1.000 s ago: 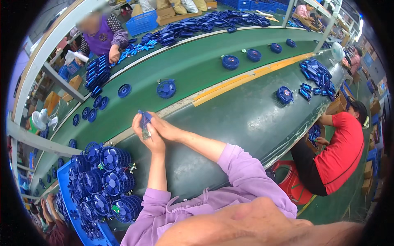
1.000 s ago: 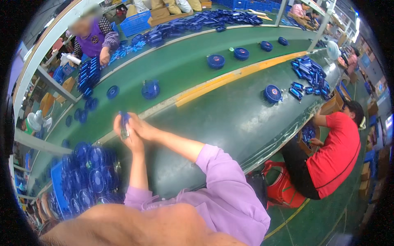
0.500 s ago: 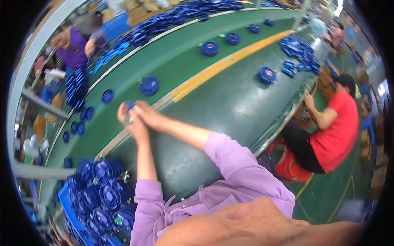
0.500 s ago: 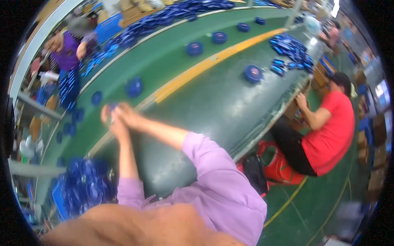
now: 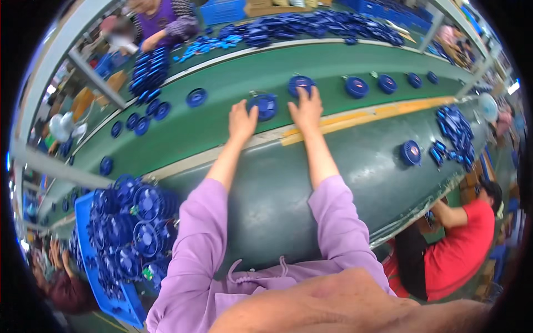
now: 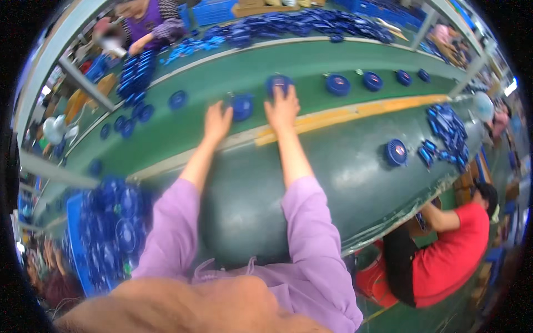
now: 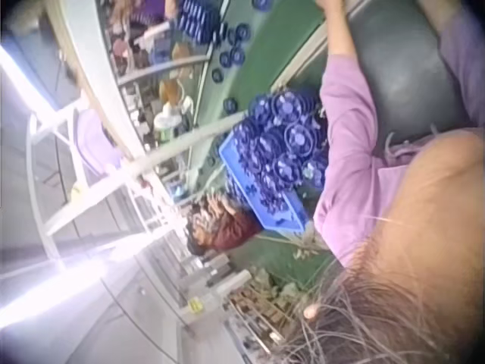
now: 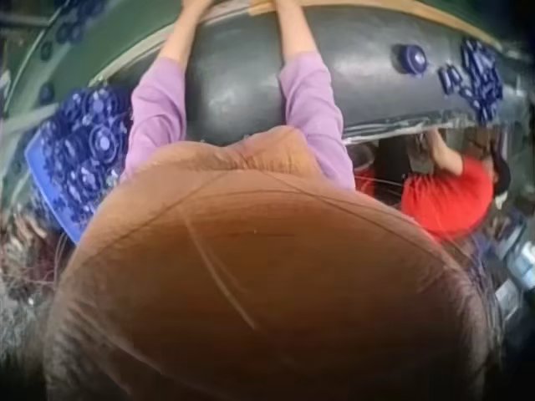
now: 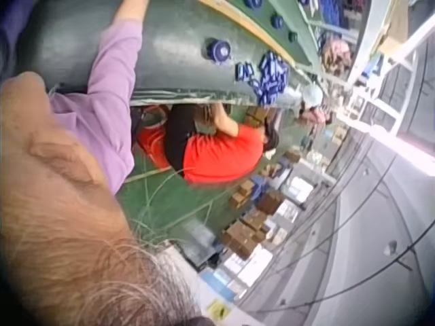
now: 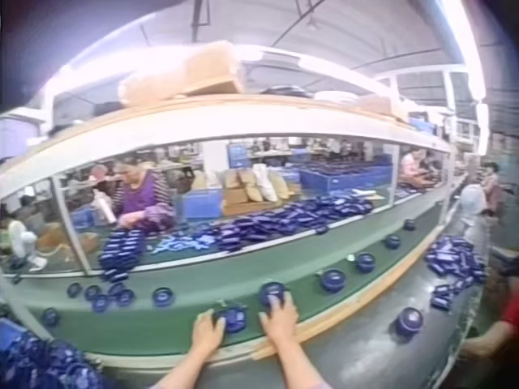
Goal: The person assembles mini fans by hand, picking up fan grilles and frames, pressing the covers onto the fan assemblies, and placing the assembled units onto the conveyor belt.
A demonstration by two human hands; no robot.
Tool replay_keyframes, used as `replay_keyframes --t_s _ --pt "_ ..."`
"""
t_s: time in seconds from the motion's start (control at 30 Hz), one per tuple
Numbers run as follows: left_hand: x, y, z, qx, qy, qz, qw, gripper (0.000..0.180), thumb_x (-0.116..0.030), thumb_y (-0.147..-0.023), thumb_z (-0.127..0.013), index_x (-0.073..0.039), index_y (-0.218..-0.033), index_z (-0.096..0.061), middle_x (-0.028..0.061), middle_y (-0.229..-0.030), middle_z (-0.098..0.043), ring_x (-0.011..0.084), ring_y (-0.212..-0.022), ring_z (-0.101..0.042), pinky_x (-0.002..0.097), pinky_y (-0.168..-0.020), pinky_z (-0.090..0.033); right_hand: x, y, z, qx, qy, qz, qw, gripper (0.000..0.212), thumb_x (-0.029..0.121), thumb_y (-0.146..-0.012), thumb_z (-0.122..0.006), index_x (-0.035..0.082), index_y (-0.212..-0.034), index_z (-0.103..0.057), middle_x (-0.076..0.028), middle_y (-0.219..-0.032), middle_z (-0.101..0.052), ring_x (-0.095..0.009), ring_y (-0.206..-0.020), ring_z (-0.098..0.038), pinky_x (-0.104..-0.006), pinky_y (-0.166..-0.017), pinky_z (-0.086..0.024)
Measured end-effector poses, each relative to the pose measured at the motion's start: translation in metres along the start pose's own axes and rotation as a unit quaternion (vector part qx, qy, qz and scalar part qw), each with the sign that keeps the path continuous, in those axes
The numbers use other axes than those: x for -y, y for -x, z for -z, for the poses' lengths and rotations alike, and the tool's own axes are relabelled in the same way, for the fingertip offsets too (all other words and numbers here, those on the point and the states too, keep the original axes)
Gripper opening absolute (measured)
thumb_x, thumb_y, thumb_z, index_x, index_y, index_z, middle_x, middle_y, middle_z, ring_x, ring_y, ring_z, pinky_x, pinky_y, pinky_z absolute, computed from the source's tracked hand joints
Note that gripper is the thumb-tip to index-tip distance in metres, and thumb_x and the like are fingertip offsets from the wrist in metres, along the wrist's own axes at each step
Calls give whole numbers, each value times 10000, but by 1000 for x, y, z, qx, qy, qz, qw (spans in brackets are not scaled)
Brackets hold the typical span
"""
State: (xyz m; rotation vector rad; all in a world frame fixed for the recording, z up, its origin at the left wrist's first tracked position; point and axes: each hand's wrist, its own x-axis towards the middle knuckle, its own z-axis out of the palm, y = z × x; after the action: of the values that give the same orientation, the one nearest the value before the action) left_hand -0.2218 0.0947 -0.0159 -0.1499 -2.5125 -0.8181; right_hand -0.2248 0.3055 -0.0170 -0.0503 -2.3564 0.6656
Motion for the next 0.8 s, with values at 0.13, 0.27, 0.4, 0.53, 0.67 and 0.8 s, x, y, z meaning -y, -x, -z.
replay_keyframes --t_s 0.13,0.27,0.4,0.53,0.67,0.8 --pt "-20 -18 -23 55 -37 31 997 346 -292 -857 -563 -68 -1119 -598 193 -1089 -606 370 -1015 -577 463 -872 -468 -6 -6 9 31 -24 -57 998 651 254 -743 -744 95 -1294 -436 -284 -1398 -302 -447 -1263 -350 -563 -1006 -320" --pt "-17 -10 -27 13 26 17 999 201 -202 -900 -502 -86 -1050 -569 191 -941 -651 374 -915 -610 484 -808 -466 -6 -13 14 26 -24 -84 996 606 287 -685 -801 62 -1153 -487 -282 -1421 -275 -432 -1262 -359 -543 -1018 -306" --pt "-49 8 -3 18 108 -21 994 189 -172 -946 -452 -46 -1055 -541 215 -950 -642 413 -869 -619 471 -751 -474 -15 -12 14 14 9 -95 995 446 302 -671 -818 70 -960 -569 -281 -1422 -275 -416 -1237 -388 -517 -1009 -317" --pt "-37 35 27 -11 174 -27 984 207 -152 -951 -446 -37 -1093 -544 201 -961 -644 360 -890 -639 415 -775 -482 0 -23 19 1 -45 -130 991 698 298 -675 -819 77 -1230 -458 -272 -1438 -240 -420 -1263 -350 -532 -998 -329" --pt "-45 66 38 -32 169 -41 984 251 -146 -958 -430 -29 -1128 -573 185 -988 -645 325 -930 -631 386 -820 -473 -17 -46 14 6 4 -132 991 788 340 -669 -811 188 -1329 -409 -249 -1427 -268 -412 -1272 -347 -525 -995 -334" --pt "-60 65 37 31 181 -12 983 273 -148 -966 -423 13 -1135 -564 201 -1077 -621 318 -1008 -599 366 -890 -447 -51 -55 11 0 31 -100 995 692 336 -627 -824 217 -1221 -490 -179 -1263 -443 -366 -1140 -481 -493 -950 -369"
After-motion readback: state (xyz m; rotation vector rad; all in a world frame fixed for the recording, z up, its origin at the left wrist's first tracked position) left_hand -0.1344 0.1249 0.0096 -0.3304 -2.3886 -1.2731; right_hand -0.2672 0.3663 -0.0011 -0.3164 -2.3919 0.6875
